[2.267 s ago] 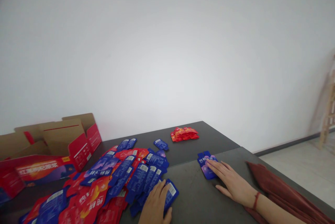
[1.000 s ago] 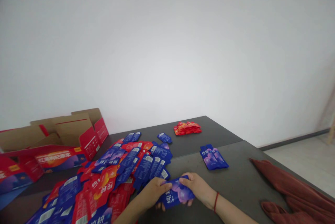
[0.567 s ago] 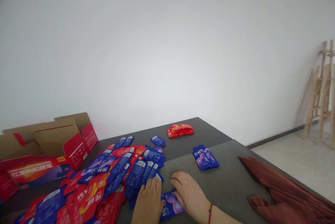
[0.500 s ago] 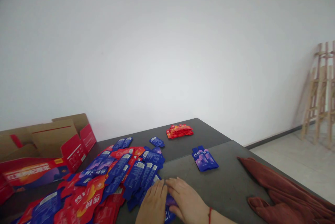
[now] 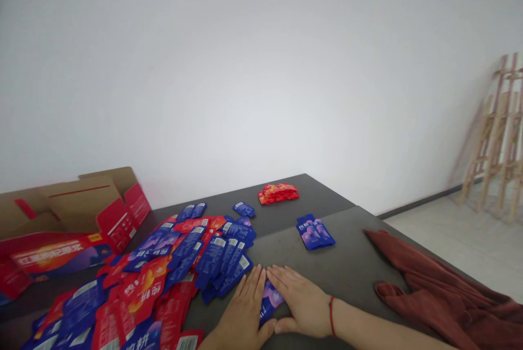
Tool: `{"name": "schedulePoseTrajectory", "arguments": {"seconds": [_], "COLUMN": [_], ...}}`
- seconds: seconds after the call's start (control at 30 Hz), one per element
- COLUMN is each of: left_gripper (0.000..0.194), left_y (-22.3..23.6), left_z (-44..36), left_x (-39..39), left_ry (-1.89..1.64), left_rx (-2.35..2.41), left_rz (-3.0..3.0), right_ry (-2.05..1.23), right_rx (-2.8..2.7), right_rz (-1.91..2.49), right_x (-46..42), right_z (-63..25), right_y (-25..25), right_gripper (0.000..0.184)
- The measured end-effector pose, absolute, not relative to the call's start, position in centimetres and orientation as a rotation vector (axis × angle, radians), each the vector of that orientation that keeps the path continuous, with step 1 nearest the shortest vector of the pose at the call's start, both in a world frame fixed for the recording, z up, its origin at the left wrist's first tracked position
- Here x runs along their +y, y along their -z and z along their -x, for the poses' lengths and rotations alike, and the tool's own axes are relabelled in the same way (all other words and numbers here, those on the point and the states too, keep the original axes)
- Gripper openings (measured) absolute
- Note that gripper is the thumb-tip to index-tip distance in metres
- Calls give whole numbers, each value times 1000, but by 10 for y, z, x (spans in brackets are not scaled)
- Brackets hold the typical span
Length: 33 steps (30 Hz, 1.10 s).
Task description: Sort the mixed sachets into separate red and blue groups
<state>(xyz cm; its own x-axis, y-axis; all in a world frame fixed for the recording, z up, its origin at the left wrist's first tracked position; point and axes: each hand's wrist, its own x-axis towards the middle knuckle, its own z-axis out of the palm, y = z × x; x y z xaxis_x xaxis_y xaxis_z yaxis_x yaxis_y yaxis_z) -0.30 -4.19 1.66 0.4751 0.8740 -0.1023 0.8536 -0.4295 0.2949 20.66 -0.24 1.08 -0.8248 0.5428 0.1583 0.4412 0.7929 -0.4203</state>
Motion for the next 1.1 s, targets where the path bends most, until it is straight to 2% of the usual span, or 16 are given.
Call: {"name": "schedulePoseTrajectory", "arguments": {"seconds": [0.07,0.23,0.43,0.57,0.7,0.87,1.1], "left_gripper": [86,84,53,46,55,61,67], "left_y": [-13,-4,-10,-4,3,6,13], "left_z": [5,6,1,4,8,6,9], "left_x": [-43,-42,-32,-24,-21,-23,-16], "left_ry": [-115,-271,-437,-678,-803,-690,-522], "left_rx": [1446,1485,1406,1414,1566,1545,1617], "left_rz": [-2438,-2478,-2520,-2495,-2539,-2589,-2629], "right_ry": [-515,-374,-343,-395,-170,208,276], "right_rx": [-2717,-2754,-2596,-2576,-2446,-2289,-2345], "right_rz": [734,665,633,579,977,1520,1684], "right_x": [0,15,12,12,41,84,83], "right_z": [-210,-208,-210,-224,-250,-266,-257], "right_y": [-14,-19,-23,-26,-17,-1,8], "right_gripper": [89,54,31,37,45,49,58]}}
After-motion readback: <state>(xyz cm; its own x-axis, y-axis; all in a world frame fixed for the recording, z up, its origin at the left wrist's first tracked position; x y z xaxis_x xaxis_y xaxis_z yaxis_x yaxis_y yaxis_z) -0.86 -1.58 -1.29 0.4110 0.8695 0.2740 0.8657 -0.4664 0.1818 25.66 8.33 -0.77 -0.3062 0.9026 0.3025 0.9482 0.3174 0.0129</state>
